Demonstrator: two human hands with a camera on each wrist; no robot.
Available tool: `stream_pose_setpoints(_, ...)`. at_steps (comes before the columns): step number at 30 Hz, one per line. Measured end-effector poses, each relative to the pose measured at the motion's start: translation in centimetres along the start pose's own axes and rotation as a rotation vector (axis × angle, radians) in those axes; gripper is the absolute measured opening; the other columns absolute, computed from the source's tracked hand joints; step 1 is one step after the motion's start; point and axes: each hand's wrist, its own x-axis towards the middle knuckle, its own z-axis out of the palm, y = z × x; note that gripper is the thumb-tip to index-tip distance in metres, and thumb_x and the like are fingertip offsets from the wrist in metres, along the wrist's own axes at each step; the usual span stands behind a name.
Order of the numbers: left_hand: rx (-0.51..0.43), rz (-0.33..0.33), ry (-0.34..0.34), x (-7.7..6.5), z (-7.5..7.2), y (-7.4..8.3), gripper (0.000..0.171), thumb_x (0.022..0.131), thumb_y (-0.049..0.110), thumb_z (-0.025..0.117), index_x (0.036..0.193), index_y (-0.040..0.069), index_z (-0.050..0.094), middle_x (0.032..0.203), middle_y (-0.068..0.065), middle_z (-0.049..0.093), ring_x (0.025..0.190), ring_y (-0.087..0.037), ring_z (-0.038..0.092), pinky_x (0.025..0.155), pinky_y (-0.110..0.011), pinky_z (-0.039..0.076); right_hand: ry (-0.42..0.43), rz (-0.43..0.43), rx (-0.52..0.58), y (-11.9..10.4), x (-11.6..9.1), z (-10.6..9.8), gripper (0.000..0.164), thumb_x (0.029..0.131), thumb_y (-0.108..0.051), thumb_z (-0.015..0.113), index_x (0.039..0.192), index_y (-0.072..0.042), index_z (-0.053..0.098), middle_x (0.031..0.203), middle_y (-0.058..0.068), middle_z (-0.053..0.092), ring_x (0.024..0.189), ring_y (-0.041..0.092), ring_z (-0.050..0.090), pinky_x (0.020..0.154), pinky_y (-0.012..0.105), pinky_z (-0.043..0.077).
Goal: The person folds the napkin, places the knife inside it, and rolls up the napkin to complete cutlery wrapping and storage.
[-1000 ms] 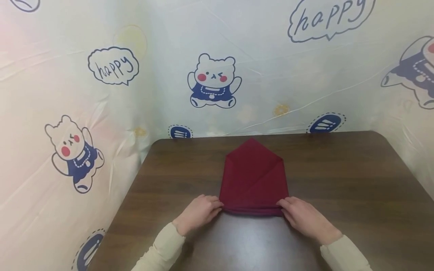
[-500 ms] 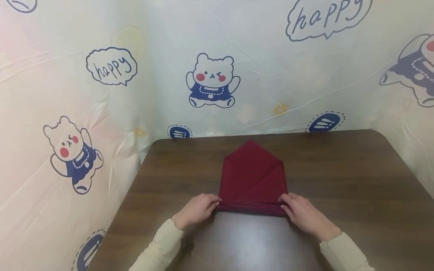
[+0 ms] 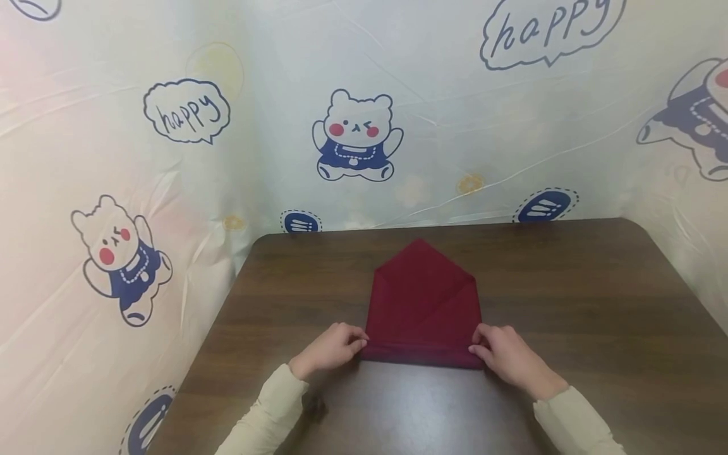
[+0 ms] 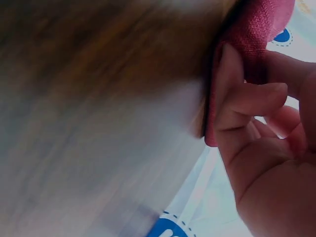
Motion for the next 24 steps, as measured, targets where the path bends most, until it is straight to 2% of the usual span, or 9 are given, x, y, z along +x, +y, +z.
stream_pose_setpoints(7, -0.104, -0.062, -0.002, 0.19, -0.13, 0.06, 0.014, 0.091, 0.012, 0.06, 0.09, 0.008, 0.074, 0.073, 0.004, 0.067, 0.061, -0.002, 0.053, 0.061, -0.02, 0.046, -0.02, 0.091, -0.01, -0.22, 0.25, 0.27, 0.013, 0.085, -0.018, 0.072, 0.079, -0.015, 0.06, 0.062, -0.011, 0.051, 0.056, 0.001, 0.04, 0.055, 0.021, 0.038)
stream_pose_setpoints(12, -0.162, -0.12, 0.005, 0.56, -0.18, 0.14, 0.013, 0.083, 0.009, 0.061, 0.083, 0.01, 0.074, 0.069, 0.004, 0.066, 0.057, -0.005, 0.052, 0.056, -0.021, 0.044, -0.036, 0.137, -0.019, -0.36, 0.16, 0.34, 0.017, 0.086, -0.02, 0.071, 0.077, -0.015, 0.058, 0.06, -0.008, 0.047, 0.056, 0.005, 0.039, 0.055, 0.022, 0.036)
stream_pose_setpoints(18, -0.133, -0.157, 0.026, 0.75, -0.13, 0.5, 0.009, 0.078, 0.01, 0.064, 0.077, 0.012, 0.072, 0.065, 0.007, 0.062, 0.058, -0.005, 0.05, 0.055, -0.021, 0.042, -0.065, 0.163, -0.016, -0.42, 0.1, 0.33, 0.018, 0.087, -0.02, 0.07, 0.076, -0.015, 0.056, 0.06, -0.006, 0.047, 0.057, 0.007, 0.041, 0.056, 0.023, 0.037)
stream_pose_setpoints(24, -0.096, -0.175, 0.052, 0.58, 0.17, 0.75, 0.007, 0.076, 0.012, 0.066, 0.071, 0.016, 0.068, 0.06, 0.009, 0.059, 0.055, -0.005, 0.049, 0.054, -0.022, 0.042, -0.065, 0.142, -0.064, -0.58, 0.17, 0.41, 0.02, 0.087, -0.019, 0.07, 0.076, -0.014, 0.054, 0.063, -0.004, 0.048, 0.06, 0.01, 0.043, 0.058, 0.028, 0.039)
